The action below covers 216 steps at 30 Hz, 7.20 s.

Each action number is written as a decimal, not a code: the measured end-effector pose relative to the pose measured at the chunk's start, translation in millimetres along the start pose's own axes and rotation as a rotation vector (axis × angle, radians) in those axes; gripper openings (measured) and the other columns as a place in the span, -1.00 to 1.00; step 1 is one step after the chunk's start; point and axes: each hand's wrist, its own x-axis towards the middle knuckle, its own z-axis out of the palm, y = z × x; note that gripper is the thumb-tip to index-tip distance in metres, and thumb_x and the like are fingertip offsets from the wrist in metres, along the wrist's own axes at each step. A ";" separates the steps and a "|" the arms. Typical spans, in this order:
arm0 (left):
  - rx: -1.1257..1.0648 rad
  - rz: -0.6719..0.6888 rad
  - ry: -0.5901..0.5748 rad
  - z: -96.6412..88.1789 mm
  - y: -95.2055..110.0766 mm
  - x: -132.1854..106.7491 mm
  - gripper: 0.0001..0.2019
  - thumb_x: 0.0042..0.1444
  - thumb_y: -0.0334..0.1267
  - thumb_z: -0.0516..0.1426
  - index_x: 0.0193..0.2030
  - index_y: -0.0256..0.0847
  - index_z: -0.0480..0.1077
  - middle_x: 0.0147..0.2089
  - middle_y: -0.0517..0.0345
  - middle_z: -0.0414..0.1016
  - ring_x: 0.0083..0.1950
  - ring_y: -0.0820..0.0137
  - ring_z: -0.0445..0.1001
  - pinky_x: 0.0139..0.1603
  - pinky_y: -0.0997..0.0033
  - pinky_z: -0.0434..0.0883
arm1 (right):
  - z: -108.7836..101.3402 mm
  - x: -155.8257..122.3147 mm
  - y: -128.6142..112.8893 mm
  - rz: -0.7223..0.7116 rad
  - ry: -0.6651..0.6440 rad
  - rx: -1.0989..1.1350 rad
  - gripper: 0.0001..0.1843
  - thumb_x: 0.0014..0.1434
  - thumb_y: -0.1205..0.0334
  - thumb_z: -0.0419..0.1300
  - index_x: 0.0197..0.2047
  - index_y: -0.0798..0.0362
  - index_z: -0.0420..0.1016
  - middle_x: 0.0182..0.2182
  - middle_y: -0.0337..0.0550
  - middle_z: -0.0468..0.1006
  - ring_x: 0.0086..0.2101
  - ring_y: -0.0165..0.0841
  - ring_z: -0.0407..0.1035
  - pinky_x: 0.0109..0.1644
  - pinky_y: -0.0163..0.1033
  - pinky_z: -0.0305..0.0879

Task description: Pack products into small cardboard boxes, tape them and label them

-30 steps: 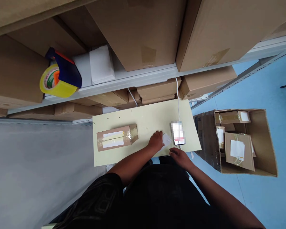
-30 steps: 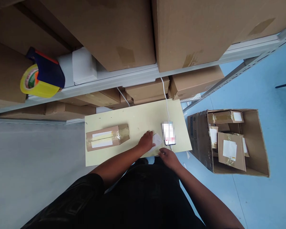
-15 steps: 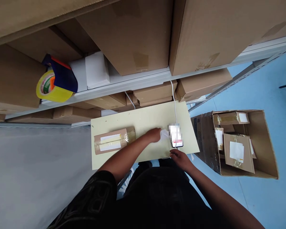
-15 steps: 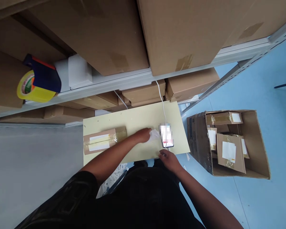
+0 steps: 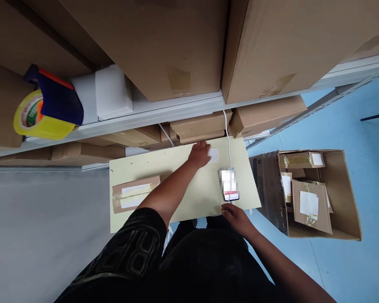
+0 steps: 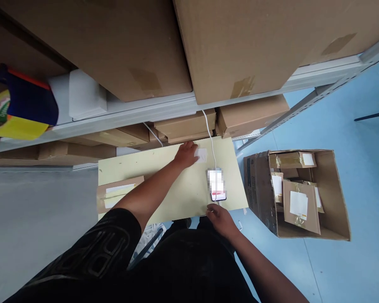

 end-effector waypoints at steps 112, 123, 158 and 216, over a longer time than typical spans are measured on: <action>-0.648 -0.553 0.059 -147.7 -81.1 -196.6 -0.80 0.23 -0.18 0.13 -0.30 -0.19 0.52 -0.32 0.08 0.60 -0.30 0.30 0.51 -0.27 0.40 0.35 | 52.2 188.1 -137.1 -0.488 0.493 -1.100 -0.17 0.24 0.35 0.02 0.53 0.28 -0.11 0.42 0.30 0.14 0.31 0.07 0.08 0.29 0.15 0.14; -1.528 -0.501 0.203 -177.9 -18.4 -306.9 -0.68 0.06 0.01 0.30 -0.34 -0.24 0.45 -0.55 0.26 0.39 -0.61 0.54 0.30 -0.55 0.52 0.19 | 111.9 24.4 -191.6 -1.251 0.476 -0.586 -0.41 0.23 0.39 0.10 0.34 0.05 0.36 0.07 0.10 0.57 0.06 -0.09 0.45 0.15 0.08 0.43; -1.674 -0.013 0.338 -201.2 -77.5 -504.5 -0.78 0.05 -0.11 0.24 -0.36 -0.26 0.45 -0.51 0.16 0.49 -0.53 0.45 0.44 -0.44 0.43 0.34 | 246.8 -124.6 -257.8 -1.447 0.799 -1.073 -0.29 0.31 0.44 0.07 0.49 0.07 0.10 -0.25 -0.01 0.61 -0.29 -0.18 0.46 -0.14 -0.10 0.39; -1.181 -0.393 0.456 -52.6 -226.0 -605.4 -0.82 0.18 -0.17 0.11 -0.31 -0.18 0.49 -0.37 0.21 0.54 -0.30 0.35 0.51 -0.25 0.42 0.35 | 331.7 -93.0 -284.3 -0.585 0.331 -0.204 -0.57 0.30 -0.15 0.11 -0.32 0.02 0.55 -0.47 -0.21 0.52 -0.41 -0.28 0.36 -0.33 -0.25 0.25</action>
